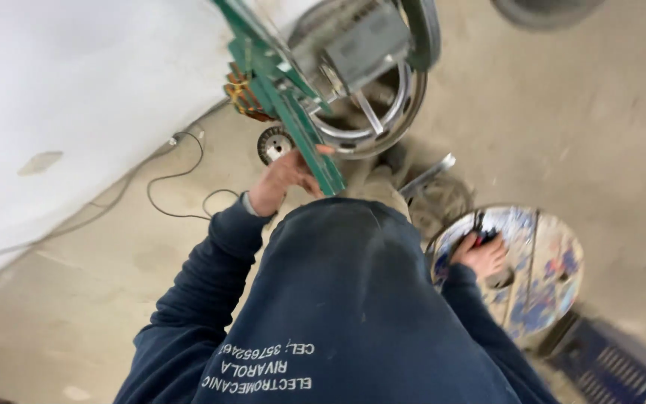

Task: Winding copper wire onto an electromechanical coil-winding machine.

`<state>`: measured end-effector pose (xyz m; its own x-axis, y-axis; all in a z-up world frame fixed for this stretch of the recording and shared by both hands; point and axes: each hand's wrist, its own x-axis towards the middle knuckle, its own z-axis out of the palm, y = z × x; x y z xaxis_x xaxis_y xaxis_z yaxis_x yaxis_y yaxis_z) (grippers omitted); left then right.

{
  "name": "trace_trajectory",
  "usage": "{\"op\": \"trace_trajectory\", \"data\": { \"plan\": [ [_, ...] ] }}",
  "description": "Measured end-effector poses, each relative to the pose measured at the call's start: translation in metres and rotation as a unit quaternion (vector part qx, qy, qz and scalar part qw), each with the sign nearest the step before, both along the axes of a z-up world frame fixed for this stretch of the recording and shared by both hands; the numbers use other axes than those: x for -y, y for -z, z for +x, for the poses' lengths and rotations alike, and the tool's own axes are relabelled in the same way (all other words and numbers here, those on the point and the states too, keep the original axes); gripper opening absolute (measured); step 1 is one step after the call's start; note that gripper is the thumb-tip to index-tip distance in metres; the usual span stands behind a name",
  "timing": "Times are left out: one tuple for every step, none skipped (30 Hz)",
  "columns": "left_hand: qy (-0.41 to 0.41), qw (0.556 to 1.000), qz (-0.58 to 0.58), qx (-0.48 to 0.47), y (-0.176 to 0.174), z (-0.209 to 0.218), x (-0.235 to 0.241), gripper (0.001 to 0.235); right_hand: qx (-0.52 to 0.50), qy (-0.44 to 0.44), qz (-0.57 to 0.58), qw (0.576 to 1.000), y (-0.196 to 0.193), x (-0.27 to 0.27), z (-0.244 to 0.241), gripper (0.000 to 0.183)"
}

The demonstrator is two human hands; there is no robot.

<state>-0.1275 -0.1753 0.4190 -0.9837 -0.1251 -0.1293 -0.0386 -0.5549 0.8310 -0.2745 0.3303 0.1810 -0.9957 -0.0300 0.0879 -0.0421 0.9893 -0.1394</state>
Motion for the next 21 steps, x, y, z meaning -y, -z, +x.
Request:
{"op": "trace_trajectory", "data": {
  "plan": [
    [0.011,1.0,-0.019,0.005,-0.016,-0.004,-0.011,0.071,0.013,0.003,-0.012,1.0,0.0,-0.008,0.002,0.078],
    [-0.01,1.0,-0.019,-0.001,-0.014,-0.005,-0.017,0.071,0.006,-0.018,-0.012,1.0,-0.001,-0.013,-0.003,0.078],
    [-0.033,0.999,-0.003,0.033,-0.01,-0.005,-0.022,0.064,0.038,-0.007,-0.031,0.999,0.0,-0.018,-0.008,0.08],
    [-0.055,0.996,0.014,0.067,-0.007,-0.007,-0.027,0.057,0.07,0.003,-0.048,0.996,0.002,-0.023,-0.014,0.081],
    [-0.073,0.995,0.017,0.063,0.0,-0.007,-0.033,0.057,0.068,-0.015,-0.046,0.997,0.004,-0.029,-0.022,0.081],
    [-0.067,0.996,0.04,0.049,0.006,-0.008,-0.039,0.055,0.034,-0.041,-0.075,0.996,0.007,-0.035,-0.031,0.077],
    [-0.057,0.996,0.061,0.034,0.013,-0.011,-0.042,0.053,-0.001,-0.065,-0.107,0.992,0.013,-0.038,-0.04,0.072],
    [-0.072,0.995,0.06,0.028,0.026,-0.014,-0.048,0.053,-0.005,-0.081,-0.108,0.991,0.008,-0.031,-0.055,0.072],
    [-0.08,0.995,0.047,0.035,0.038,-0.017,-0.051,0.052,-0.018,-0.126,-0.161,0.979,0.003,-0.021,-0.068,0.065],
    [-0.087,0.995,0.033,0.043,0.05,-0.021,-0.054,0.053,-0.03,-0.171,-0.214,0.961,-0.001,-0.012,-0.08,0.057],
    [-0.098,0.994,0.034,0.041,0.06,-0.021,-0.054,0.053,-0.03,-0.182,-0.214,0.959,-0.012,0.012,-0.092,0.057],
    [-0.097,0.995,0.012,0.024,0.071,-0.021,-0.054,0.056,0.047,-0.218,-0.359,0.906,-0.022,0.036,-0.103,0.056],
    [-0.094,0.995,-0.009,0.009,0.082,-0.02,-0.055,0.059,0.126,-0.244,-0.49,0.827,-0.033,0.057,-0.11,0.054],
    [-0.102,0.995,-0.006,0.009,0.09,-0.019,-0.05,0.059,0.13,-0.25,-0.487,0.827,-0.038,0.076,-0.118,0.054],
    [-0.091,0.986,-0.124,0.07,0.098,-0.019,-0.045,0.062,0.231,-0.236,-0.527,0.783,-0.044,0.093,-0.124,0.055],
    [-0.078,0.959,-0.238,0.131,0.106,-0.019,-0.041,0.065,0.331,-0.219,-0.559,0.728,-0.049,0.111,-0.13,0.056],
    [-0.087,0.959,-0.234,0.132,0.11,-0.022,-0.041,0.065,0.336,-0.225,-0.553,0.728,-0.067,0.134,-0.129,0.056],
    [-0.119,0.934,-0.274,0.194,0.114,-0.024,-0.042,0.068,0.4,-0.258,-0.552,0.684,-0.085,0.156,-0.128,0.064],
    [-0.15,0.903,-0.31,0.256,0.119,-0.027,-0.043,0.072,0.461,-0.288,-0.547,0.636,-0.102,0.179,-0.126,0.071],
    [-0.158,0.903,-0.304,0.26,0.133,-0.027,-0.045,0.072,0.468,-0.293,-0.54,0.636,-0.109,0.191,-0.126,0.071],
    [-0.233,0.914,-0.24,0.23,0.147,-0.027,-0.048,0.076,0.518,-0.333,-0.531,0.583,-0.117,0.204,-0.125,0.077]
  ]
}}
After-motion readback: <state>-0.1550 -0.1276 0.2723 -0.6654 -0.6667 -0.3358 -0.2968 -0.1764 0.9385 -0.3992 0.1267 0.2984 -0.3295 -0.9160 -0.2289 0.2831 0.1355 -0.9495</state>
